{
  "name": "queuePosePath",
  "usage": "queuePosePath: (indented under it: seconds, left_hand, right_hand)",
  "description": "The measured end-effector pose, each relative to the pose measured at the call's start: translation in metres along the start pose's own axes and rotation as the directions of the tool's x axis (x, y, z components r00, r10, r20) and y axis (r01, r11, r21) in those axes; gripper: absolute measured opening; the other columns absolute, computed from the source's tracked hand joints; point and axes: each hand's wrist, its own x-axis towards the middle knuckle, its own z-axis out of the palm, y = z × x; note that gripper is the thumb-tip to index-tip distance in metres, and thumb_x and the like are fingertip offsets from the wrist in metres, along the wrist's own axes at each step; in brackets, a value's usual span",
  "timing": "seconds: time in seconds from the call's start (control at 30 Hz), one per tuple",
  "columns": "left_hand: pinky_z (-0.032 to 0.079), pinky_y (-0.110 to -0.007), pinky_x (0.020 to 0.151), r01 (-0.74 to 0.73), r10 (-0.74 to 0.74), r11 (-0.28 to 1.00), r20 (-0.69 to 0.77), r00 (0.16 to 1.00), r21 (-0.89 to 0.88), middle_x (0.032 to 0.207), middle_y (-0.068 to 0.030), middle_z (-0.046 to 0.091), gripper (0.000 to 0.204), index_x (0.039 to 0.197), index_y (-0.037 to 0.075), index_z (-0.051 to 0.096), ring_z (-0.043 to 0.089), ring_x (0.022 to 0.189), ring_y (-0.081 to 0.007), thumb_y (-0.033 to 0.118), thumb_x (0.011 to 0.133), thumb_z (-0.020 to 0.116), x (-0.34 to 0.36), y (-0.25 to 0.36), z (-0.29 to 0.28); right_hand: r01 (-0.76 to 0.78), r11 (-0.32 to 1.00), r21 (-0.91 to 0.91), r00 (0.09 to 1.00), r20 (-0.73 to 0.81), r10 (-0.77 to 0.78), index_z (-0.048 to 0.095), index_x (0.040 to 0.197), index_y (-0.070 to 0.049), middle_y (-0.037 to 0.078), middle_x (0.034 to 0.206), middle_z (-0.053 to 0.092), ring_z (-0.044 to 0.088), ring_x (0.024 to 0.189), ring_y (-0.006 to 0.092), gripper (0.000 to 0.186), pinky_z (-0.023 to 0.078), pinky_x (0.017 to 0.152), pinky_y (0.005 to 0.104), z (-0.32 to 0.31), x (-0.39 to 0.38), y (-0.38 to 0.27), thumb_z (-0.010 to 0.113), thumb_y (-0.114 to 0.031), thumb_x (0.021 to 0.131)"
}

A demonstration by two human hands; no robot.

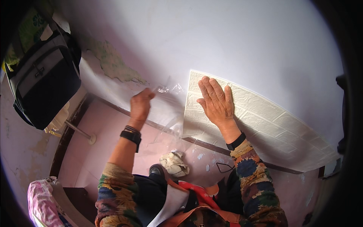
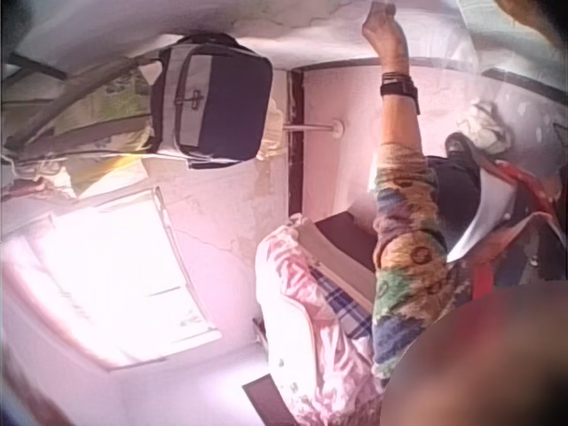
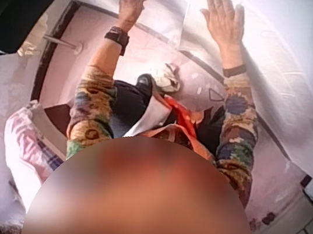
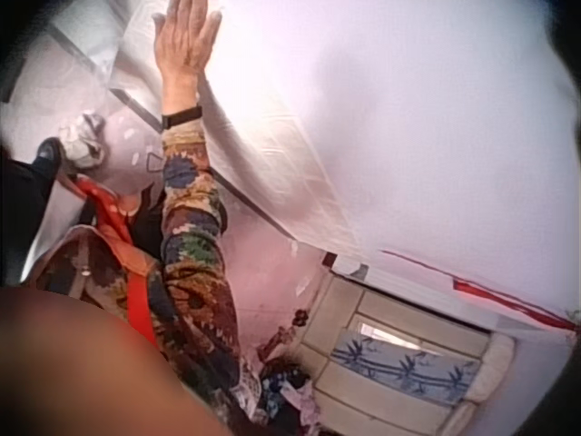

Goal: The person kneels and applies a white textured wall panel to a wall, smoothing it with both hands to remove air bubbles. They then use a cloth to wipe the wall surface adjacent to the panel.

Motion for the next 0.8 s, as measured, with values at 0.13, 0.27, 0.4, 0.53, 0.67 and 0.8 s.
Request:
queuePosePath:
  seconds: [0.13,0.27,0.4,0.53,0.67,0.8]
  left_hand:
    - [0.051,-0.04,0.066,0.092,-0.101,0.976,0.038,0.994,0.196,0.082,-0.0197,0.067,0.012,0.08,0.003,0.057,0.068,0.076,-0.0345,0.009,0.09,0.058,-0.013,-0.046,-0.033]
    - [0.049,-0.045,0.067,0.016,-0.003,0.951,-0.042,0.999,0.309,0.084,-0.0232,0.065,0.018,0.082,0.002,0.056,0.063,0.082,-0.0437,0.018,0.09,0.059,-0.021,-0.092,-0.051]
    - [0.047,-0.053,0.068,0.117,-0.11,0.841,-0.045,0.993,0.528,0.084,-0.0259,0.063,0.017,0.088,0.003,0.061,0.061,0.084,-0.0466,0.02,0.091,0.06,-0.039,-0.129,-0.093]
    - [0.048,-0.051,0.072,0.125,-0.118,0.85,-0.047,0.992,0.511,0.087,-0.0262,0.063,0.021,0.097,0.004,0.065,0.061,0.087,-0.0465,0.024,0.09,0.061,-0.047,-0.154,-0.102]
    - [0.05,-0.052,0.077,0.168,-0.14,0.798,-0.093,0.986,0.578,0.092,-0.0276,0.067,0.028,0.106,0.004,0.068,0.064,0.091,-0.0463,0.027,0.094,0.059,-0.05,-0.194,-0.113]
    - [0.05,-0.05,0.077,0.308,-0.1,0.794,-0.386,0.917,0.525,0.096,-0.028,0.067,0.031,0.105,0.002,0.068,0.065,0.089,-0.0447,0.029,0.097,0.056,-0.069,-0.244,-0.172]
  right_hand:
    - [-0.001,1.0,-0.023,1.0,0.007,0.001,0.019,0.159,-0.027,-0.007,0.167,0.012,0.008,0.154,0.0121,0.062,-0.001,0.125,0.0463,-0.003,0.0,0.002,0.023,-0.054,0.104]
    - [0.005,1.0,-0.007,1.0,0.014,-0.005,0.019,0.159,-0.027,-0.008,0.167,0.012,0.008,0.154,0.0122,0.063,-0.001,0.125,0.0478,-0.003,-0.001,0.002,0.024,-0.055,0.104]
    - [0.013,0.999,-0.035,1.0,-0.002,-0.013,0.02,0.159,-0.027,-0.008,0.167,0.013,0.01,0.153,0.0119,0.063,-0.001,0.125,0.0481,-0.009,-0.001,0.005,0.025,-0.055,0.103]
    - [0.015,1.0,-0.016,1.0,0.0,-0.015,0.022,0.159,-0.026,-0.008,0.166,0.015,0.012,0.153,0.0118,0.062,-0.001,0.125,0.0482,-0.015,0.001,0.006,0.023,-0.055,0.104]
    - [0.046,0.999,0.007,0.998,-0.033,-0.046,0.024,0.159,-0.025,-0.008,0.166,0.018,0.013,0.153,0.0125,0.061,0.0,0.125,0.0482,-0.015,0.001,0.009,0.023,-0.053,0.105]
    - [0.046,0.997,-0.056,0.999,-0.018,-0.047,0.021,0.159,-0.027,-0.009,0.166,0.016,0.011,0.153,0.0114,0.063,-0.001,0.125,0.0485,-0.015,-0.001,0.008,0.022,-0.056,0.103]
